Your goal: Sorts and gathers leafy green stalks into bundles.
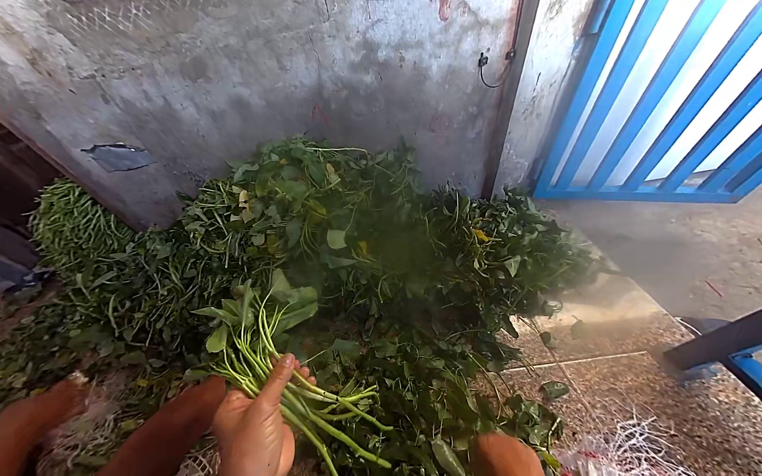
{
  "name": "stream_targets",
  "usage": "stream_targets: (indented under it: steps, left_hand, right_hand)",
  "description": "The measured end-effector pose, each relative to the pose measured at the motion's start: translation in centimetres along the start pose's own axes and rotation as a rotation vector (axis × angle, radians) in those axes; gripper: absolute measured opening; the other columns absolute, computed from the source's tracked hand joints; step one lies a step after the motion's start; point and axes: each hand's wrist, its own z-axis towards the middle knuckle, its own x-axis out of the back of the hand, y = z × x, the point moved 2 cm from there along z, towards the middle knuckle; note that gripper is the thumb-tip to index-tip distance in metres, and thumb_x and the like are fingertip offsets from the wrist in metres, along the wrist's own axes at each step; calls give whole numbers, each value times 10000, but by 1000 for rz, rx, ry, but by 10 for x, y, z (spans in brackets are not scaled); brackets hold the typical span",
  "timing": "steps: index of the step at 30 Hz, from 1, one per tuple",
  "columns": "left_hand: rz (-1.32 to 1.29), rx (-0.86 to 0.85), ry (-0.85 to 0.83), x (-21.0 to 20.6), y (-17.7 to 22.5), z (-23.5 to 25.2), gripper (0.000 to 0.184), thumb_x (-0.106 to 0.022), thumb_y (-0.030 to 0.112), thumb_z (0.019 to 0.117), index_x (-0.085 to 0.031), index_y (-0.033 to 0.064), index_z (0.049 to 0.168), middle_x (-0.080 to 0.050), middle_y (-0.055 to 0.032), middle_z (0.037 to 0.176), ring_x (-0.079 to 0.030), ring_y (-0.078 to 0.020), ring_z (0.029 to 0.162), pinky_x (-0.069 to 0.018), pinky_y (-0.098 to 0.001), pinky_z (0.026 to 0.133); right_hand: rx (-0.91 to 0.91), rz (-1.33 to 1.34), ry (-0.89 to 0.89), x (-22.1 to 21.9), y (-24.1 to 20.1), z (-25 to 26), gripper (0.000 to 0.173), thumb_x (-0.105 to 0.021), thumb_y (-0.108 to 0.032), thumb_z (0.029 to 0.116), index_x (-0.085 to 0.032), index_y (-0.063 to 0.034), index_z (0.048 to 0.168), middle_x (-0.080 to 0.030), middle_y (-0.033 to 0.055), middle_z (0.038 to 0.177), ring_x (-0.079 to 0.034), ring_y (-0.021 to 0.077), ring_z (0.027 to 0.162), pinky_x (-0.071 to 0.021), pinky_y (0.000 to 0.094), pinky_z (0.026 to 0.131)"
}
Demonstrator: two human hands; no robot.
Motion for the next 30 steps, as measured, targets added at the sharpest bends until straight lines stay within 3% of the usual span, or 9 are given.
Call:
stream_targets:
  steps: [3, 8, 11, 14, 18, 21, 24, 27, 30]
  left_hand:
    - [33, 51, 8, -5, 3, -4, 163, -600, -93, 960, -543, -70, 1111, -717, -154, 794, -742, -271, 663, -662, -410, 620]
    - [85, 109, -106, -5, 2, -7, 137, -540, -88, 992, -515, -43, 1119, -745, -145, 799, -762, -283, 691, -667, -416, 655]
    - [106, 134, -148, -5, 2, -7, 134, -542, -87, 990, -512, -24, 1105, -737, -126, 778, -758, -271, 675, -669, -420, 652]
    - [88, 153, -140, -7, 2, -7, 121, -539, -90, 996, -518, -18, 1090, -743, -128, 778, -759, -267, 670, -670, -418, 649]
    - [83, 159, -159, -7, 2, -6, 118, -530, -93, 995, -526, -17, 1085, -743, -129, 785, -757, -266, 669, -668, -419, 650]
    - [86, 166, -167, -7, 1, -6, 114, -539, -87, 994, -524, -15, 1081, -740, -130, 786, -758, -269, 676, -670, -427, 652]
    - [91, 171, -162, -8, 1, -8, 120, -547, -92, 988, -527, -17, 1080, -734, -130, 778, -754, -266, 669, -668, -423, 649]
    - [90, 168, -154, -10, 3, -9, 144, -555, -103, 977, -517, -20, 1088, -734, -128, 767, -752, -266, 652, -667, -417, 627]
    - [85, 172, -126, -10, 4, -10, 168, -572, -104, 971, -513, -32, 1110, -728, -140, 766, -748, -277, 645, -664, -423, 610]
  right_hand:
    - [-254, 148, 57, 22, 24, 80, 338, -533, -222, 1012, -669, -30, 1255, -651, 253, 1299, -625, 447, 1217, -506, 663, 959]
    - [-349, 674, 165, -37, 87, 172, 390, -588, -154, 988, -618, -20, 1352, -625, 259, 1348, -587, 418, 1281, -451, 618, 1068]
    - [-413, 579, 32, -57, 67, 156, 822, -736, -351, 901, -340, 4, 1527, -595, 274, 1379, -608, 417, 1266, -485, 593, 1059]
    - [-489, 469, 110, -71, 47, 143, 1133, -864, -536, 732, -278, -29, 1559, -533, 287, 1432, -628, 435, 1218, -531, 593, 982]
    - [-517, 374, 241, -58, 33, 135, 916, -838, -371, 766, -435, -39, 1518, -386, 300, 1553, -415, 497, 1407, -422, 702, 1023]
    - [-429, 294, 494, -42, 31, 143, 460, -675, -202, 889, -654, -63, 1327, -554, 261, 1414, -516, 454, 1322, -432, 656, 1014]
    - [-430, 214, 187, -42, 36, 156, 388, -587, -241, 971, -656, -55, 1304, -635, 219, 1346, -612, 404, 1253, -500, 614, 996]
    - [-484, 189, -123, -54, 44, 151, 528, -651, -334, 936, -603, -12, 1352, -615, 226, 1387, -600, 398, 1284, -499, 635, 991]
    - [-450, 356, 32, -51, 56, 141, 406, -630, -350, 962, -692, -67, 1246, -669, 208, 1303, -638, 387, 1223, -504, 641, 975]
